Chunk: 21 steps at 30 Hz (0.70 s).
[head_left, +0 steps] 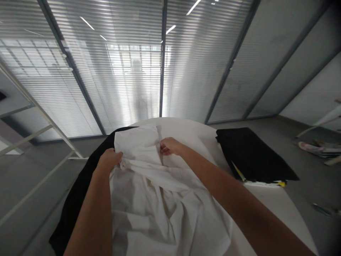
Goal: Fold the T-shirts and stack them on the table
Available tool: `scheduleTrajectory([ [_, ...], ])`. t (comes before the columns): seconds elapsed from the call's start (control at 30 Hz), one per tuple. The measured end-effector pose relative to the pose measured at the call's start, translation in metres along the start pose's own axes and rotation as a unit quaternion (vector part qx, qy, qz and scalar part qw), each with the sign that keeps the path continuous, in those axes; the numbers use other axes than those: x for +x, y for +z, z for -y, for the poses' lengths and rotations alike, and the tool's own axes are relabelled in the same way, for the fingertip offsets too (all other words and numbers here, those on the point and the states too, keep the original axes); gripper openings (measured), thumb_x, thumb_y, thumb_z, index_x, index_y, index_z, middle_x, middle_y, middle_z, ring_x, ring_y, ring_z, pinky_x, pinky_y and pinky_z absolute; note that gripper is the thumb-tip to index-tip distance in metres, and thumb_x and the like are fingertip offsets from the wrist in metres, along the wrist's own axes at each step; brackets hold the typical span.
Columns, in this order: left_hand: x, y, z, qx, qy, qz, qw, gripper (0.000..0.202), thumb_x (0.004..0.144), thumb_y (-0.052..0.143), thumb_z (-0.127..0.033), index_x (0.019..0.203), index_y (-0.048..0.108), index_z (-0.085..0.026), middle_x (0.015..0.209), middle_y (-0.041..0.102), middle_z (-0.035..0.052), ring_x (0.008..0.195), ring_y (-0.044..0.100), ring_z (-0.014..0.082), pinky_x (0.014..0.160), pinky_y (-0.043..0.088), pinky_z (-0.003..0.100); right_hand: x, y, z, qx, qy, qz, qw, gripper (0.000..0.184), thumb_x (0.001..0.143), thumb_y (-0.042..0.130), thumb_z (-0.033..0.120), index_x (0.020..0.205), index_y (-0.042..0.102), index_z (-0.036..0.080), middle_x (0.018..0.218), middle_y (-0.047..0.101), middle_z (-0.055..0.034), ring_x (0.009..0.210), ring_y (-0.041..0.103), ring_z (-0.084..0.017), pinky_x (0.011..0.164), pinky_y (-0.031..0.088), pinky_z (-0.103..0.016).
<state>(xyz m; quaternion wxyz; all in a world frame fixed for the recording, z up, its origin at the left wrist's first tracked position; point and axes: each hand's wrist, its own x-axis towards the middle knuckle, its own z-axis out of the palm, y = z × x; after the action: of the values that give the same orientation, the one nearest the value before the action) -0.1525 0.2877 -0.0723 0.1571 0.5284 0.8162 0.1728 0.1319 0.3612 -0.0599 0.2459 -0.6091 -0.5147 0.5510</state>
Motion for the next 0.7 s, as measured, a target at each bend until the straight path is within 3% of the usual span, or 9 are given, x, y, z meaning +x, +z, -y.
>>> scheduleTrajectory([
  [0.1, 0.0, -0.002, -0.002, -0.026, 0.018, 0.002, 0.999, 0.027, 0.071, 0.055, -0.032, 0.085, 0.068, -0.013, 0.088, 0.072, 0.0162, 0.081, 0.069, 0.0279, 0.064, 0.047, 0.03, 0.002, 0.012, 0.0, 0.053, 0.012, 0.025, 0.998, 0.015, 0.083, 0.063, 0.026, 0.074, 0.056, 0.016, 0.054, 0.054, 0.0012, 0.048, 0.056, -0.011, 0.046, 0.046, -0.021],
  [0.23, -0.007, -0.007, -0.01, -0.082, 0.054, -0.026, 0.995, 0.036, 0.072, 0.054, -0.025, 0.101, 0.068, -0.011, 0.093, 0.073, 0.0132, 0.086, 0.068, 0.0257, 0.071, 0.048, 0.029, 0.005, 0.02, 0.001, 0.087, 0.008, 0.022, 0.996, 0.023, 0.077, 0.071, 0.033, 0.074, 0.056, 0.016, 0.051, 0.051, 0.0028, 0.043, 0.047, -0.009, 0.037, 0.031, -0.017],
  [0.4, -0.016, -0.011, -0.019, -0.133, 0.061, -0.029, 0.989, 0.038, 0.073, 0.055, -0.023, 0.106, 0.068, -0.011, 0.087, 0.073, 0.0086, 0.081, 0.067, 0.0233, 0.072, 0.05, 0.029, 0.008, 0.019, 0.003, 0.09, -0.023, -0.01, 0.996, 0.017, 0.073, 0.073, 0.025, 0.071, 0.06, 0.014, 0.043, 0.042, 0.0056, 0.041, 0.039, -0.008, 0.036, 0.025, -0.018],
  [0.5, -0.017, -0.011, -0.022, -0.137, 0.068, -0.035, 0.988, 0.038, 0.074, 0.055, -0.024, 0.108, 0.067, -0.01, 0.091, 0.073, 0.0094, 0.084, 0.067, 0.0233, 0.074, 0.05, 0.029, 0.008, 0.014, 0.003, 0.099, -0.061, -0.027, 0.993, 0.004, 0.073, 0.068, 0.015, 0.075, 0.064, 0.015, 0.046, 0.046, 0.0054, 0.043, 0.041, -0.007, 0.039, 0.028, -0.017],
  [0.7, -0.011, -0.002, -0.032, -0.101, 0.06, -0.018, 0.993, 0.049, 0.079, 0.055, -0.027, 0.123, 0.059, -0.007, 0.111, 0.07, 0.017, 0.096, 0.068, 0.024, 0.085, 0.049, 0.029, 0.003, -0.007, 0.0, 0.129, -0.056, -0.041, 0.989, 0.023, 0.074, 0.063, 0.013, 0.097, 0.067, 0.019, 0.06, 0.06, 0.0021, 0.052, 0.055, -0.011, 0.05, 0.045, -0.021],
])
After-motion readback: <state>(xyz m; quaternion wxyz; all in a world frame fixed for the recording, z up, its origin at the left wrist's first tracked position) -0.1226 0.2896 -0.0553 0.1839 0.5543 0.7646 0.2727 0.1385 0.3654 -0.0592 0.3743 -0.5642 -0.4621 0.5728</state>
